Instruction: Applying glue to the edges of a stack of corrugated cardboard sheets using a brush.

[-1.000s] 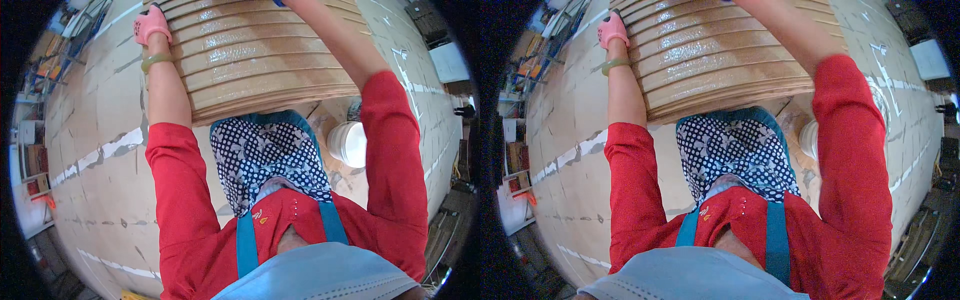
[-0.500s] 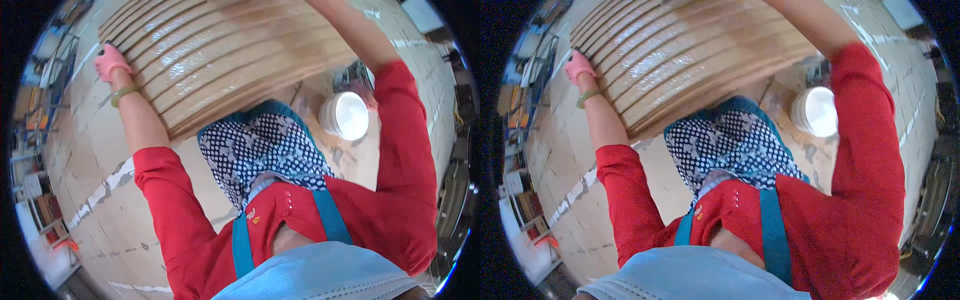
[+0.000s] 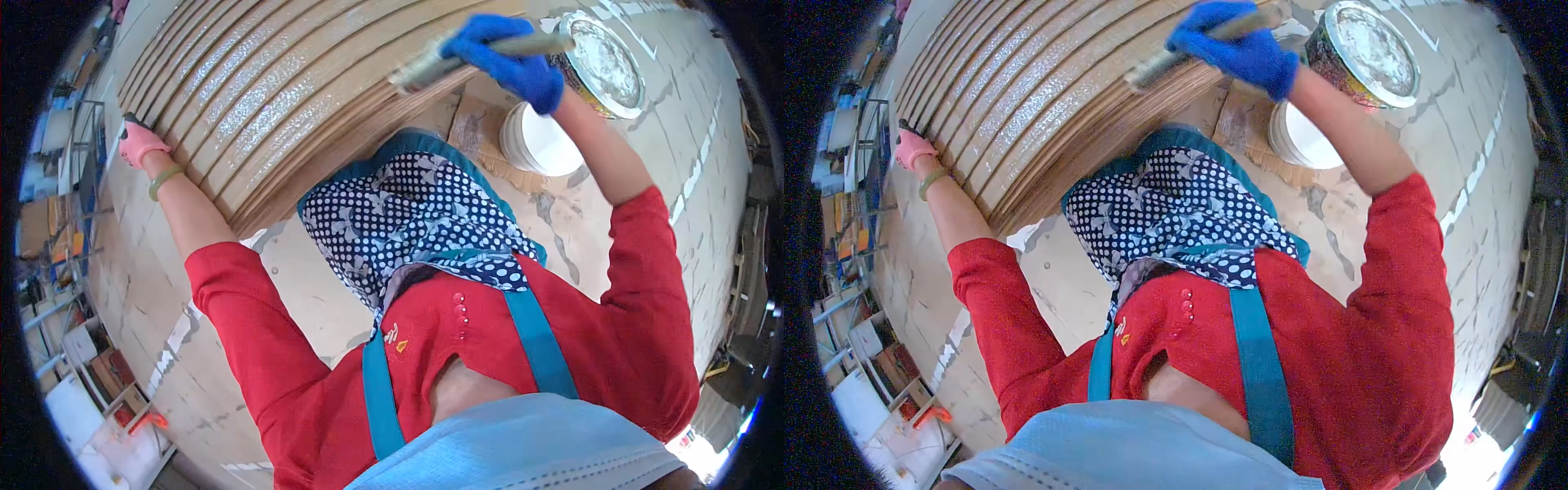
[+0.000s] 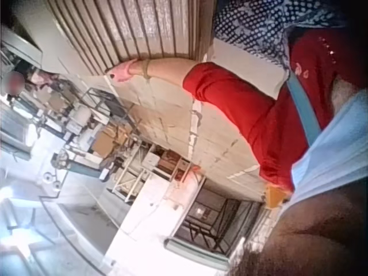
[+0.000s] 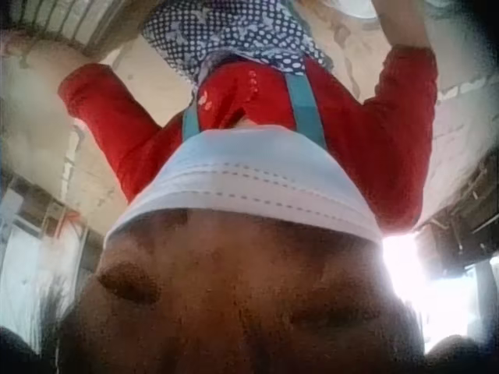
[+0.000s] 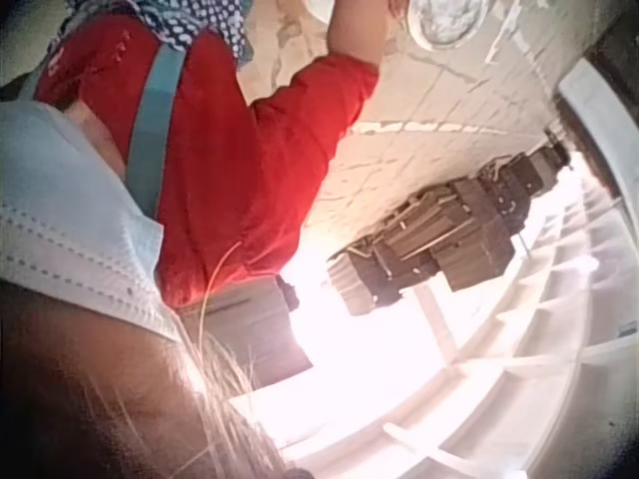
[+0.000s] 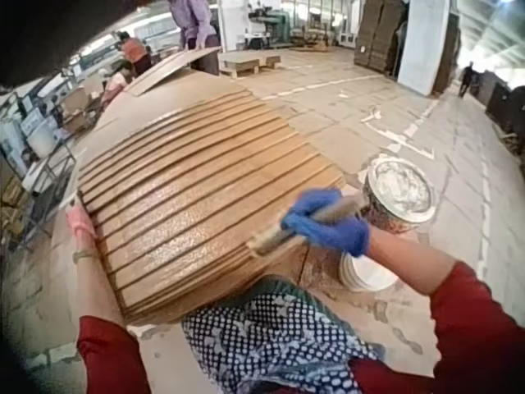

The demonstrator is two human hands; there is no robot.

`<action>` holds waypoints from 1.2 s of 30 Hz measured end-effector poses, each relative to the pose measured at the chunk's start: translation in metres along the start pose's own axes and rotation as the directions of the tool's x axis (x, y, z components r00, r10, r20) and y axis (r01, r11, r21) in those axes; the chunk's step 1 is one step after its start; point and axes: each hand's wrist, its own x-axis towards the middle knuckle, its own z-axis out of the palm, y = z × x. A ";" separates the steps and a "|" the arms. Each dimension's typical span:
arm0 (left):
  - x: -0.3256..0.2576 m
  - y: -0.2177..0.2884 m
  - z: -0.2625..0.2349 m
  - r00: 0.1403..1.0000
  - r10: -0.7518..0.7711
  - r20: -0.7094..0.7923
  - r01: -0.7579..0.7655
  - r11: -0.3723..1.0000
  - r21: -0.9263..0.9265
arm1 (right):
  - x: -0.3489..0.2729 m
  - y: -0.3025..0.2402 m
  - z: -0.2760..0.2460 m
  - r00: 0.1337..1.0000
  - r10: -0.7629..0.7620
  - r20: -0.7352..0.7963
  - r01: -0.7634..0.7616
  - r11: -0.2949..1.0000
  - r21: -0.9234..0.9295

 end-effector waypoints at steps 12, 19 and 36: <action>0.014 -0.096 -0.043 0.768 -0.071 0.637 0.128 0.991 -0.044 | 0.026 -0.022 0.003 0.923 0.017 -0.386 0.014 0.997 0.078; -0.048 -0.094 -0.045 0.956 0.203 0.213 -0.268 0.899 0.346 | 0.063 0.023 0.076 0.869 -0.417 -0.266 0.269 0.850 -0.452; -0.066 -0.079 -0.059 0.975 0.139 0.171 -0.199 0.888 0.416 | 0.030 -0.043 0.058 0.800 0.403 -0.444 -0.020 0.759 0.651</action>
